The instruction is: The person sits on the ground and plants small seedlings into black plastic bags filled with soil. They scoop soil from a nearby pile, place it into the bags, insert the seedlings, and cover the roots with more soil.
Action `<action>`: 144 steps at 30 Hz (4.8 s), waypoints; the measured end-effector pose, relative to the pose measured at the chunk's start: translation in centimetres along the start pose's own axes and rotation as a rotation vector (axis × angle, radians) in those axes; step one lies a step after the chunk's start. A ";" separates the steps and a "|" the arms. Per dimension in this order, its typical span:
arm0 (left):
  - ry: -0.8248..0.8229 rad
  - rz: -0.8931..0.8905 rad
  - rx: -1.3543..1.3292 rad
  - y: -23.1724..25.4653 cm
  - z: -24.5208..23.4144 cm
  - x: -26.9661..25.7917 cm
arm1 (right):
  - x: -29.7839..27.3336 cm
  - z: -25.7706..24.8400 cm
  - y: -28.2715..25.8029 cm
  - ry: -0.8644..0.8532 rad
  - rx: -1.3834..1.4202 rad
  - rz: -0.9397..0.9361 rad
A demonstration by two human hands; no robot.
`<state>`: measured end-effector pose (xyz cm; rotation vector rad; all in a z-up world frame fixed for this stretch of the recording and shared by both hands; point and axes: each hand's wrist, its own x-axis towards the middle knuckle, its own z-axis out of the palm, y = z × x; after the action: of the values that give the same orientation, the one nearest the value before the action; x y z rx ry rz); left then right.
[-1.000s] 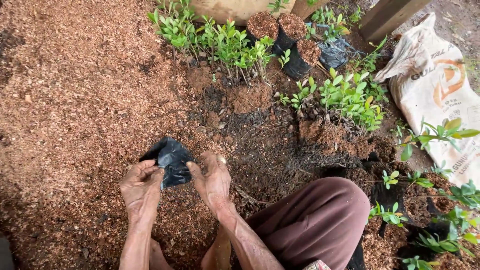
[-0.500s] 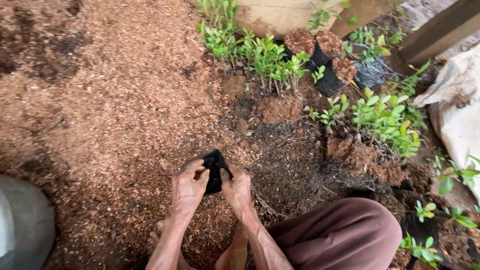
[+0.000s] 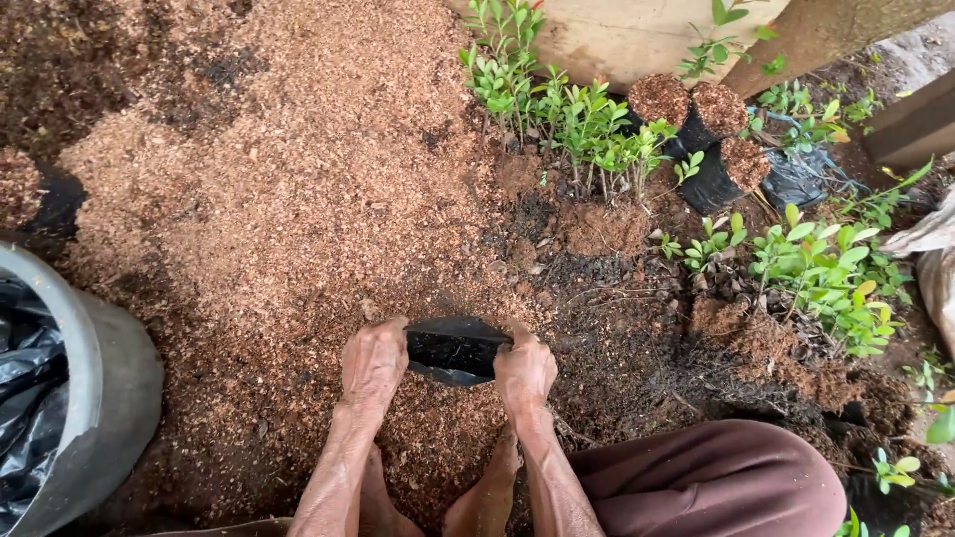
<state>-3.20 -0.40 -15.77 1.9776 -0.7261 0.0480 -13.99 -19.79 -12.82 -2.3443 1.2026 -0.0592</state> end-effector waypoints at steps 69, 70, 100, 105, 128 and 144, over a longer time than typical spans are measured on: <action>-0.545 -0.715 -0.198 7.6 -3.4 6.5 | -2.2 -0.8 -5.4 -0.372 1.354 0.506; -0.438 -0.694 -0.109 7.9 -5.8 7.8 | -2.7 -1.7 -6.5 -0.363 1.291 0.530; -0.641 -0.816 -0.565 10.2 0.1 5.9 | 1.0 4.5 -0.9 -0.352 1.438 0.615; -0.579 -0.555 0.144 6.3 4.4 3.4 | -3.1 -6.5 -9.6 -0.448 1.120 0.543; -0.142 -0.483 -0.395 12.7 -4.5 13.6 | 0.8 3.4 -2.2 -0.321 1.191 0.739; -0.623 -0.727 0.396 11.4 1.2 10.2 | -0.6 -1.3 -4.0 -0.413 1.077 0.656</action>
<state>-0.91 -9.97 -3.96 2.5603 -0.3378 -0.9567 -11.67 -17.87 -9.76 -0.9359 1.2195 0.0075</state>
